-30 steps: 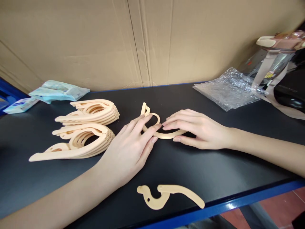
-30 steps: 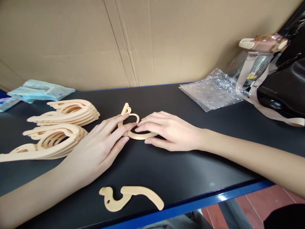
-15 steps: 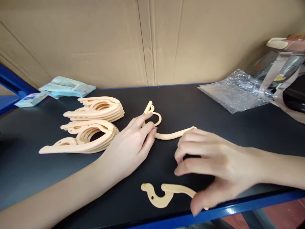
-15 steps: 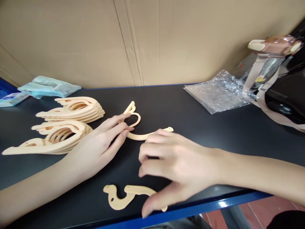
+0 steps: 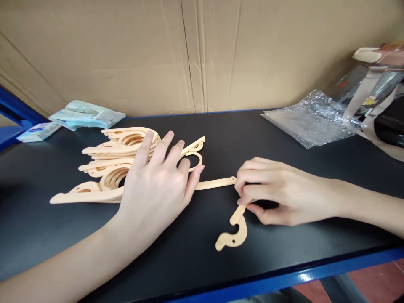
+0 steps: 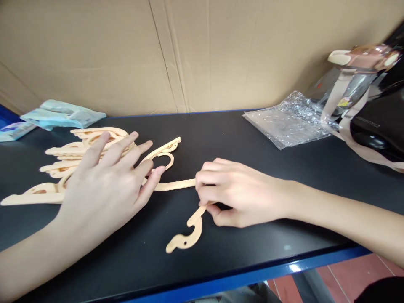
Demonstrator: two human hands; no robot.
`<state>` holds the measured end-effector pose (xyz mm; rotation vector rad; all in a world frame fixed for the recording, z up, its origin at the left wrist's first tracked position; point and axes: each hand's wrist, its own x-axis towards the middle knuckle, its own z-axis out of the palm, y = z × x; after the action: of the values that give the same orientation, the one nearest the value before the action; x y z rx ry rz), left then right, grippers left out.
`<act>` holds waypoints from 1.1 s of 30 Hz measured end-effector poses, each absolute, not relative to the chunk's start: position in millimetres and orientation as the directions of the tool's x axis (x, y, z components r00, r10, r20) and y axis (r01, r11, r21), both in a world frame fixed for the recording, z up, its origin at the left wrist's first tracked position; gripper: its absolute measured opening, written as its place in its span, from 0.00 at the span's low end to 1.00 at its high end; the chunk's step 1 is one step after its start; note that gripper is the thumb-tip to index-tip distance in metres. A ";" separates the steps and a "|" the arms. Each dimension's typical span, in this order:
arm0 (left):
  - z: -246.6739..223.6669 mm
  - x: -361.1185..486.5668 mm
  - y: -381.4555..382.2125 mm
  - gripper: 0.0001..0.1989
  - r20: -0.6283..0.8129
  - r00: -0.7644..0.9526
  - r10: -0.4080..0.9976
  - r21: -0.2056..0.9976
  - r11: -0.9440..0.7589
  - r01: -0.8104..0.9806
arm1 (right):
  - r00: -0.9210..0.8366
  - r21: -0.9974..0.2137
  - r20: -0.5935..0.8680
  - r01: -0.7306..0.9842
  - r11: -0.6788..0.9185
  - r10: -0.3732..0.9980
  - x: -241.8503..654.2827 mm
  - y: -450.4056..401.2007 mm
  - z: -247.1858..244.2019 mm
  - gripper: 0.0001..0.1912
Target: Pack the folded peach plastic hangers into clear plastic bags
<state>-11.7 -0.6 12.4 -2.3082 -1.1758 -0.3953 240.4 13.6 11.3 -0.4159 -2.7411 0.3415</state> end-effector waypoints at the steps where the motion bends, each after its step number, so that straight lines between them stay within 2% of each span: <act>1: 12.6 -10.9 -1.1 0.20 0.457 0.597 0.659 -0.304 -0.515 0.802 | -0.896 -0.270 0.286 0.265 0.926 0.340 242.4 16.6 11.9 0.06; 6: 5.2 -4.6 -1.2 0.19 0.389 0.767 0.510 -0.323 -0.704 0.632 | -0.887 -0.194 0.257 0.341 0.920 0.383 249.2 22.7 16.9 0.07; 9: -0.5 -2.8 -1.5 0.18 0.349 0.832 0.431 -0.350 -0.764 0.542 | -0.886 -0.136 0.311 0.317 0.939 0.344 247.6 19.5 18.3 0.09; 12: -2.7 -3.9 -2.7 0.17 0.337 0.847 0.412 -0.331 -0.790 0.516 | -0.893 -0.132 0.323 0.285 0.949 0.313 244.4 15.9 16.2 0.09; 15: -2.4 -5.6 -3.8 0.17 0.307 0.850 0.428 -0.253 -0.825 0.506 | -0.900 -0.152 0.317 0.262 0.953 0.298 242.3 14.2 12.0 0.14; 19: -1.5 -5.7 -3.4 0.17 0.284 0.859 0.426 -0.153 -0.864 0.479 | -0.906 -0.202 0.307 0.236 0.951 0.290 240.1 12.0 8.2 0.12; 23: -1.4 -4.3 -2.2 0.15 0.291 0.843 0.452 -0.107 -0.861 0.498 | -0.908 -0.221 0.302 0.229 0.948 0.289 235.6 7.3 6.6 0.18; 28: -2.4 -2.1 -2.3 0.15 0.345 0.808 0.477 -0.042 -0.852 0.521 | -0.905 -0.241 0.313 0.219 0.946 0.289 231.2 2.0 5.9 0.10; 30: -2.7 -1.3 -2.8 0.14 0.351 0.774 0.527 0.046 -0.836 0.548 | -0.899 -0.292 0.312 0.218 0.931 0.309 231.0 1.9 6.7 0.08; 33: -2.2 -1.0 -3.4 0.11 0.312 0.731 0.608 0.189 -0.793 0.579 | -0.878 -0.454 0.304 0.208 0.866 0.370 232.1 4.8 9.4 0.07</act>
<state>-1.0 -3.4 -2.2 -2.9958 -1.0288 -0.5843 232.1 4.8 9.4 -0.4281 -2.6534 0.5845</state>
